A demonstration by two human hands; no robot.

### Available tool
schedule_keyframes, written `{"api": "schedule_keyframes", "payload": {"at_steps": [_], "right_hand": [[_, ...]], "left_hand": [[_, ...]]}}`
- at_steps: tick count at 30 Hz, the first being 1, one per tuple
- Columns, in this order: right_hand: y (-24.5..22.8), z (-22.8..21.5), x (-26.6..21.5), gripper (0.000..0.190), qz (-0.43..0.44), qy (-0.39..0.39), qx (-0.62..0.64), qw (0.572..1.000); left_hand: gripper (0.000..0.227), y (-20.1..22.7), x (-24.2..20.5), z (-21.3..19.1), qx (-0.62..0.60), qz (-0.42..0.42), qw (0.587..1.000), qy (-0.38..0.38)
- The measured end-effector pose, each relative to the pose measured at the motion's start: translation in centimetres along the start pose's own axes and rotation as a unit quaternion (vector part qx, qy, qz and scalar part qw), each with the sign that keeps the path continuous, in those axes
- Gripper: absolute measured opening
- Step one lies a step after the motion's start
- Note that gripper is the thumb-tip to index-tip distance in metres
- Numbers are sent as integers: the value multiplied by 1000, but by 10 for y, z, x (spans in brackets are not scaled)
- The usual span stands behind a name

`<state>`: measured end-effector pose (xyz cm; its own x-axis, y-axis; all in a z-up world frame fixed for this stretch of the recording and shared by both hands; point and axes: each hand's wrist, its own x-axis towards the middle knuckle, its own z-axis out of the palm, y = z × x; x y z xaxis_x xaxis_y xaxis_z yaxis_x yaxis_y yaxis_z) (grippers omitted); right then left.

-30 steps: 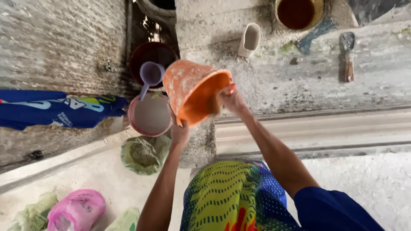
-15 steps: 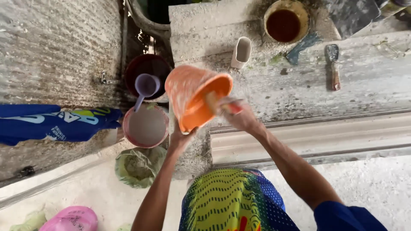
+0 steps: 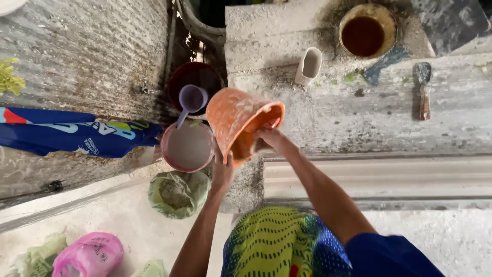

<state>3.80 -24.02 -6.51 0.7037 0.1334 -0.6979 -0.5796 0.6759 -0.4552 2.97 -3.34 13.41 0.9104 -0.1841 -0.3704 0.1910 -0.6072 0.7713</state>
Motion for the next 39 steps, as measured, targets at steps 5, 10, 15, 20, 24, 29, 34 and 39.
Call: {"api": "schedule_keyframes", "payload": {"at_steps": [5,10,15,20,24,29,34,39], "right_hand": [[-63,24,-84,12,-496,159,-580,626],[51,12,-49,26,-254,163,-110,947],[-27,52,-126,12,-235,44,-182,954],[-41,15,-110,11,-412,206,-342,819],[-29,13,-133,28,-196,17,-231,953],[-58,-4,-131,23,-438,245,-493,710],[-80,74,-180,16,-522,-82,-527,665],[-61,54,-50,12,-641,47,-559,524]], "left_hand": [[75,-81,10,20,-15,33,999,20],[77,-47,-1,17,-21,-7,1000,-15],[90,-172,43,47,-13,-102,995,-4],[80,-31,18,9,-176,-99,979,19],[72,-29,25,19,-250,-78,964,44],[88,-20,16,17,-61,-112,990,-58],[104,-54,45,2,62,-61,995,-41],[71,23,9,-20,9,-3,996,-92]]}}
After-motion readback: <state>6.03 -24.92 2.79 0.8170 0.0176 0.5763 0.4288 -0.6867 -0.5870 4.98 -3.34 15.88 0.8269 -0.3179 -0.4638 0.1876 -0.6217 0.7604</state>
